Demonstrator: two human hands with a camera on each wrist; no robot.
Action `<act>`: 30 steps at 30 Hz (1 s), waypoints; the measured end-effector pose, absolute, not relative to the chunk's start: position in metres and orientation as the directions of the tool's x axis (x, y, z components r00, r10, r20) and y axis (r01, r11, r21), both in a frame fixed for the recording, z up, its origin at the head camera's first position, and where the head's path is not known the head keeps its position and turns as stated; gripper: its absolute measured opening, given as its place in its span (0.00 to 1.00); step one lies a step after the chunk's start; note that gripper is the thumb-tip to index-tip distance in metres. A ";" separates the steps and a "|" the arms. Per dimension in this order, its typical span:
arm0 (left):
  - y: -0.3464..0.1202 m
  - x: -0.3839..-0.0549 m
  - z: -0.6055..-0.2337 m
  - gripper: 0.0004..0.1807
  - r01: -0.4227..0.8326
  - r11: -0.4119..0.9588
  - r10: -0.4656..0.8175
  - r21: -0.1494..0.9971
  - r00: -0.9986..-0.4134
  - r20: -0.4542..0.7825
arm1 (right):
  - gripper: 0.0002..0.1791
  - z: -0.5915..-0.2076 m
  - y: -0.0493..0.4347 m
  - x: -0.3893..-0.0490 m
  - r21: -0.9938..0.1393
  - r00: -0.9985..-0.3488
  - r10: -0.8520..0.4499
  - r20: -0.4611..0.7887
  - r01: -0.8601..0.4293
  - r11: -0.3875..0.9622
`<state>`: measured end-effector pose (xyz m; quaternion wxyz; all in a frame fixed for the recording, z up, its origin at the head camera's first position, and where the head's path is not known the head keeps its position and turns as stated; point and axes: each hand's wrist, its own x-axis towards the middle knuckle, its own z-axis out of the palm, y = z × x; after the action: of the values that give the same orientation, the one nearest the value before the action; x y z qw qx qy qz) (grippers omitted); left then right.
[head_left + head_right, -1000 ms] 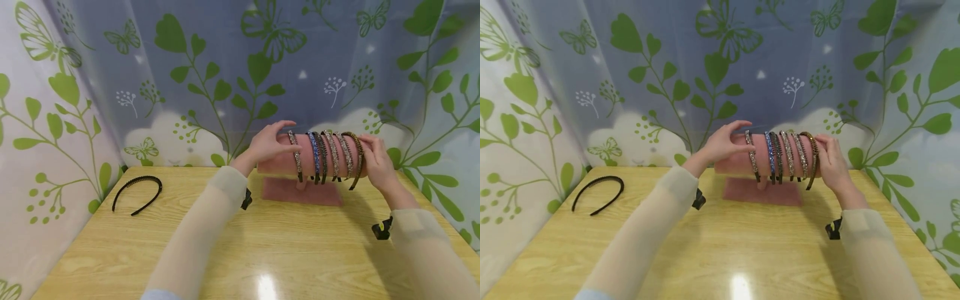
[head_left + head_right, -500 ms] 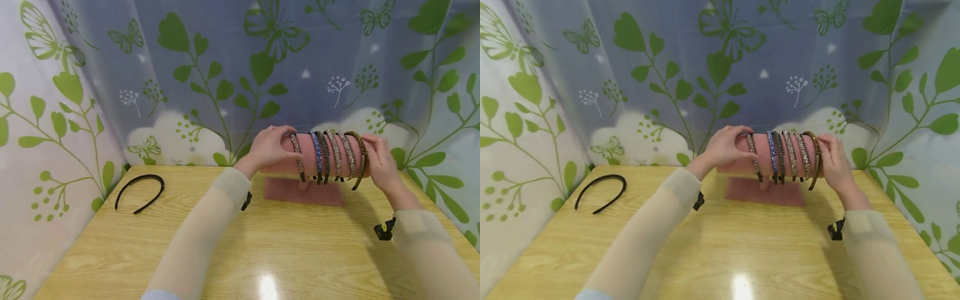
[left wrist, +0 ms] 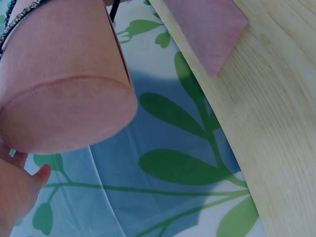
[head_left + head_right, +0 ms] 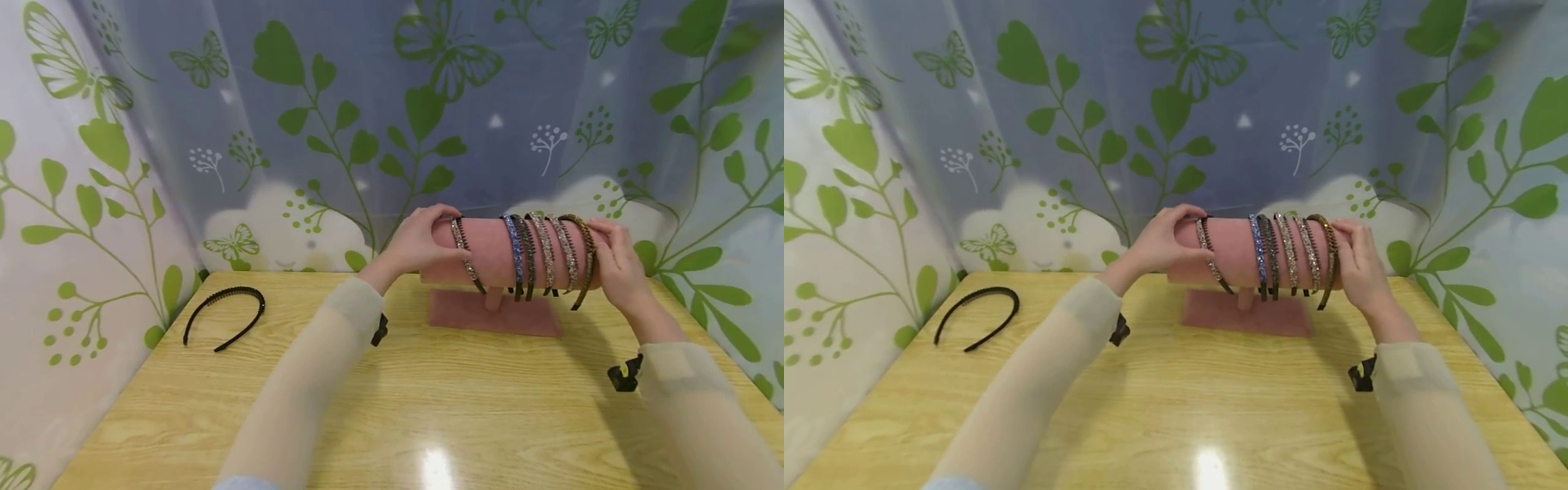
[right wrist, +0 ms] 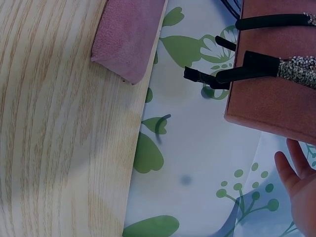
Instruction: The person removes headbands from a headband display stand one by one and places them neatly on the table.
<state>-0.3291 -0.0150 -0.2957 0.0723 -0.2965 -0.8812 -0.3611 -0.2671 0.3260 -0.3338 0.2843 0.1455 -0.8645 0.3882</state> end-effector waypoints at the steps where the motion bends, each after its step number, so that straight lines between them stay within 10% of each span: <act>1: -0.018 -0.330 -0.297 0.37 0.575 0.547 0.467 0.608 -0.813 0.348 | 0.21 -0.334 0.325 -0.267 -0.588 -0.796 -0.032 0.605 -0.473 0.656; 30: -0.038 -0.346 -0.295 0.56 0.575 0.411 0.663 0.708 -0.721 0.201 | 0.21 -0.334 0.326 -0.268 -0.592 -0.795 -0.023 0.607 -0.471 0.653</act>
<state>-0.3456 -0.0384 -0.2945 -0.0554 -0.3691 -0.8380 -0.3981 -0.2681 0.3256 -0.3336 0.2867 0.1432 -0.8628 0.3909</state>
